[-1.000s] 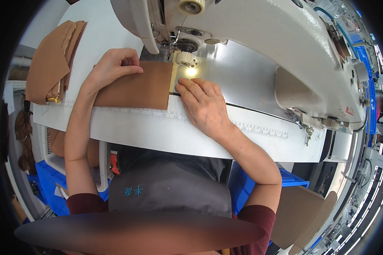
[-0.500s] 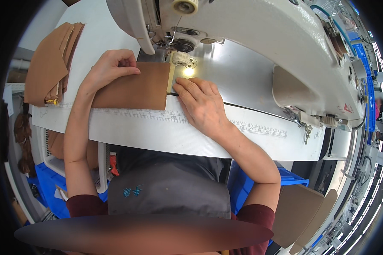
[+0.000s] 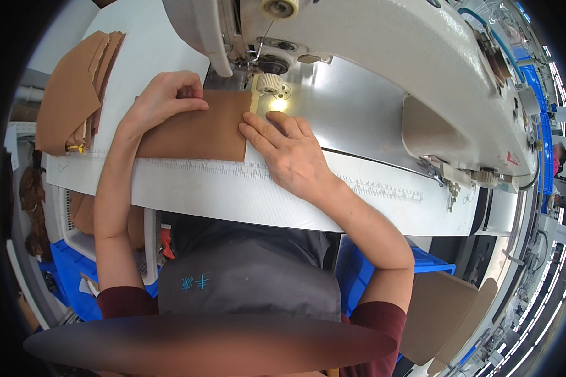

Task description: Sewing pieces of brown leather together using an industrial sewing machine.

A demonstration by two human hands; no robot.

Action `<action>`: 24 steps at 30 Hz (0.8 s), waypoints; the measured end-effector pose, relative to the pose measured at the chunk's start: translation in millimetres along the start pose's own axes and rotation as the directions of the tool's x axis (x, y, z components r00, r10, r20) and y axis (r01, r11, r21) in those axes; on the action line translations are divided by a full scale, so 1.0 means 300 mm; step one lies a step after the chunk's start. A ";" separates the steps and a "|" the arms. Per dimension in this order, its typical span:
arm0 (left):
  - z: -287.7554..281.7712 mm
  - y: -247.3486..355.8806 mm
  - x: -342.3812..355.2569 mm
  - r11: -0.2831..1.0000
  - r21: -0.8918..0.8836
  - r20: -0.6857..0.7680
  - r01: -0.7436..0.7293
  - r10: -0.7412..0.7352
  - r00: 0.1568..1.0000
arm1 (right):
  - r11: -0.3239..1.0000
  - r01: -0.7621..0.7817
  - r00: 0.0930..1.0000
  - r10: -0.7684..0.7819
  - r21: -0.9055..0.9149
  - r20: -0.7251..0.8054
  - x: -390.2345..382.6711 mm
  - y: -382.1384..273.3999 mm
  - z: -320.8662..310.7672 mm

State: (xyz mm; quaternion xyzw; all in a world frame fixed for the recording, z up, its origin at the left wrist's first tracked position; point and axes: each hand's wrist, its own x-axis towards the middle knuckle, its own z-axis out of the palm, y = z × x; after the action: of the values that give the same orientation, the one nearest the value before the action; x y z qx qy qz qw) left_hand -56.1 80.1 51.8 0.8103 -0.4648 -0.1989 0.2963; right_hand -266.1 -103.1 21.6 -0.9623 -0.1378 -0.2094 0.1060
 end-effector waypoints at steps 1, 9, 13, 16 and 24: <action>-0.004 0.005 -0.001 0.999 0.038 0.027 0.015 -0.016 1.000 | 1.000 0.006 1.000 -0.005 -0.004 0.024 0.001 0.002 0.001; 0.190 0.061 -0.089 0.826 0.374 -0.101 -0.423 0.489 0.866 | 1.000 0.010 1.000 -0.009 -0.015 0.029 -0.002 0.009 0.012; 0.225 0.032 -0.070 0.810 0.406 -0.241 -0.423 0.542 0.805 | 0.999 0.017 1.000 -0.017 -0.039 0.002 0.023 0.025 0.012; 0.216 0.013 -0.029 0.806 0.421 -0.262 -0.415 0.547 0.795 | 0.998 0.039 0.999 -0.040 -0.045 -0.017 0.055 0.075 0.032; 0.197 0.014 0.001 0.790 0.465 -0.221 -0.399 0.540 0.812 | 0.998 -0.037 0.999 0.038 -0.055 0.011 0.064 0.092 0.052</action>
State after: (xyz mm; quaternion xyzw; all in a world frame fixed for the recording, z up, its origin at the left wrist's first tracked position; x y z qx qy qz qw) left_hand -93.7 60.7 10.6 0.7309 -0.6257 0.1253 0.2422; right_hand -235.0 -120.7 12.0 -0.9684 -0.1146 -0.2054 0.0829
